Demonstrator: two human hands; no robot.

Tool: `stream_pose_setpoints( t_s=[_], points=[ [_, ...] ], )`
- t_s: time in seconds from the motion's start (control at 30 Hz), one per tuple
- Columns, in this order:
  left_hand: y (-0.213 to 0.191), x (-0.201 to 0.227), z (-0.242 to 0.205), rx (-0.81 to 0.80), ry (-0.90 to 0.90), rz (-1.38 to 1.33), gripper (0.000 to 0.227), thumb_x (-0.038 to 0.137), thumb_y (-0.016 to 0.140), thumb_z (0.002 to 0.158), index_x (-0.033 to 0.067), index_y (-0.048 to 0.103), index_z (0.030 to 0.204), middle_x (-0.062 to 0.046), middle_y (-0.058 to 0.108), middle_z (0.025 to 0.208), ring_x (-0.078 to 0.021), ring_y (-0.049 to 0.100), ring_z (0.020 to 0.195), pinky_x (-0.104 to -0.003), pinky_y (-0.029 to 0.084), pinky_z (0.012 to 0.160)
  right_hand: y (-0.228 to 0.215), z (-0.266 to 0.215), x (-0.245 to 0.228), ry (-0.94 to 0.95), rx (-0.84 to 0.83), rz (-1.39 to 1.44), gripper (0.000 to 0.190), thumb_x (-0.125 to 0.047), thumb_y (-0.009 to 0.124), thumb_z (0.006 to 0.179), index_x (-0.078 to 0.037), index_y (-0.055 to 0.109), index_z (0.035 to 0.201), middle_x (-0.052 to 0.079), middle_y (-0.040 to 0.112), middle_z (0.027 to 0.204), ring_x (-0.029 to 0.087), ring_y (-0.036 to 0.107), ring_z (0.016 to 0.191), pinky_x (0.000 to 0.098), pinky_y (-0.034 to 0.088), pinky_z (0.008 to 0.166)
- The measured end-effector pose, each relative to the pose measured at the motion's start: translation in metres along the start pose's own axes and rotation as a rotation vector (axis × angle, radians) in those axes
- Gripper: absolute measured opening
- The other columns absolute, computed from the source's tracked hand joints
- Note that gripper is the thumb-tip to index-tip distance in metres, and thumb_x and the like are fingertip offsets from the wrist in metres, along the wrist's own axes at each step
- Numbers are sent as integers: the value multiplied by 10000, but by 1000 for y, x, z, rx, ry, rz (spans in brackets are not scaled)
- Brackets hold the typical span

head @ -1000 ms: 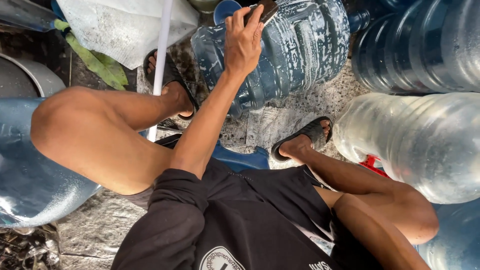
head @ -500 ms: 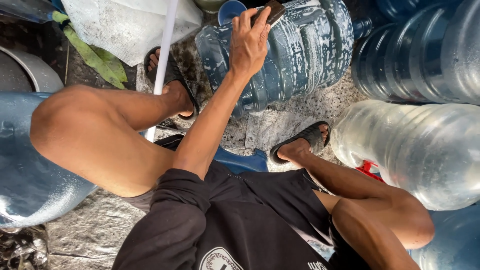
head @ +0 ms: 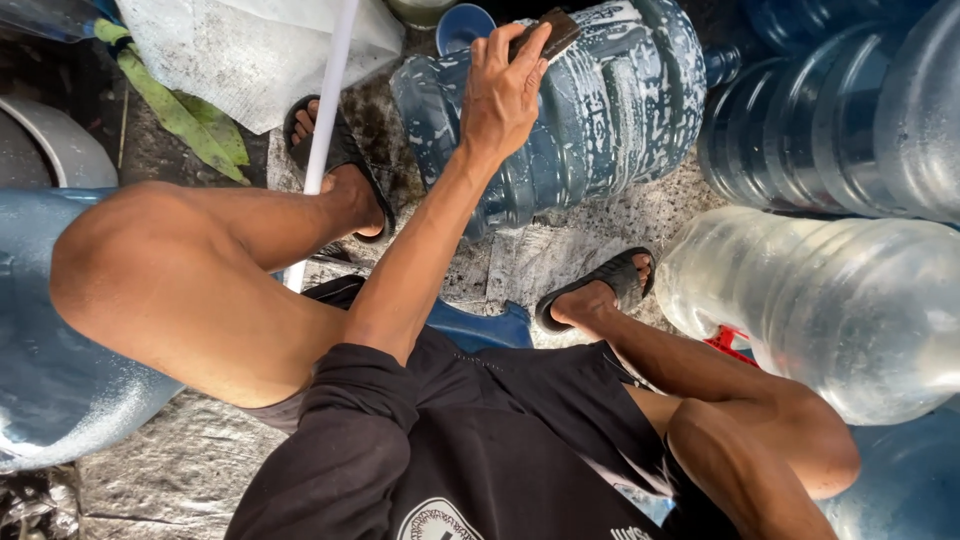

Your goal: The person scrubs the exterior of a large blue water dispenser with a soapy sponge, rotating the container to clean all sides. The person then rinses the sponge under running water and continues scrubbing the dispenser.

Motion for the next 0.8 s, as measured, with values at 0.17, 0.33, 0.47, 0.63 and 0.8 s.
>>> stream_pose_setpoints(
  t_s=[0.17, 0.33, 0.47, 0.63, 0.8],
  points=[
    [1, 11, 1, -27, 120, -103, 433, 88, 623, 925, 170, 482, 1326, -86, 529, 1163, -224, 462, 956, -329, 540, 753, -159, -69, -43, -514, 213, 324, 179, -52, 612, 876, -100, 439, 884, 34, 438, 804, 120, 392, 731, 255, 349, 601],
    [3, 21, -10, -92, 200, -221, 438, 87, 631, 928, 171, 486, 1333, -124, 517, 1254, -277, 456, 1075, -400, 532, 870, -331, -125, -45, -1278, 689, 860, 352, -79, 607, 927, -5, 525, 1261, 150, 589, 1132, 232, 574, 1040, 317, 483, 888],
    [-19, 22, 0, -131, 200, -389, 391, 114, 544, 1010, 187, 420, 1373, -71, 411, 1312, -332, 410, 1104, -514, 451, 853, -317, -64, -116, -1193, 828, 657, 575, -205, 737, 847, -9, 466, 1315, 184, 446, 1251, 301, 458, 1187, 381, 355, 1005],
    [-28, -70, 65, -13, -141, -340, 292, 177, 417, 962, 51, 597, 1153, -205, 557, 1189, -322, 548, 1112, -413, 492, 977, -295, -49, -136, -1009, 916, 380, 663, -547, 661, 834, -156, 491, 1342, 224, 397, 1354, 434, 419, 1208, 579, 352, 898],
    [44, -204, 131, -80, -142, 340, 237, 265, 590, 865, 124, 698, 1021, -183, 592, 850, -394, 496, 841, -490, 394, 745, -292, -51, -126, -848, 874, 433, 636, -472, 675, 833, -161, 489, 1356, 200, 381, 1372, 397, 418, 1205, 605, 340, 891]
  ],
)
Point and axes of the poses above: each hand's wrist, its own z-axis towards the middle knuckle, its own y-axis out of the palm, x = y × z, the point moved 9 cm from there along z, towards the middle knuckle
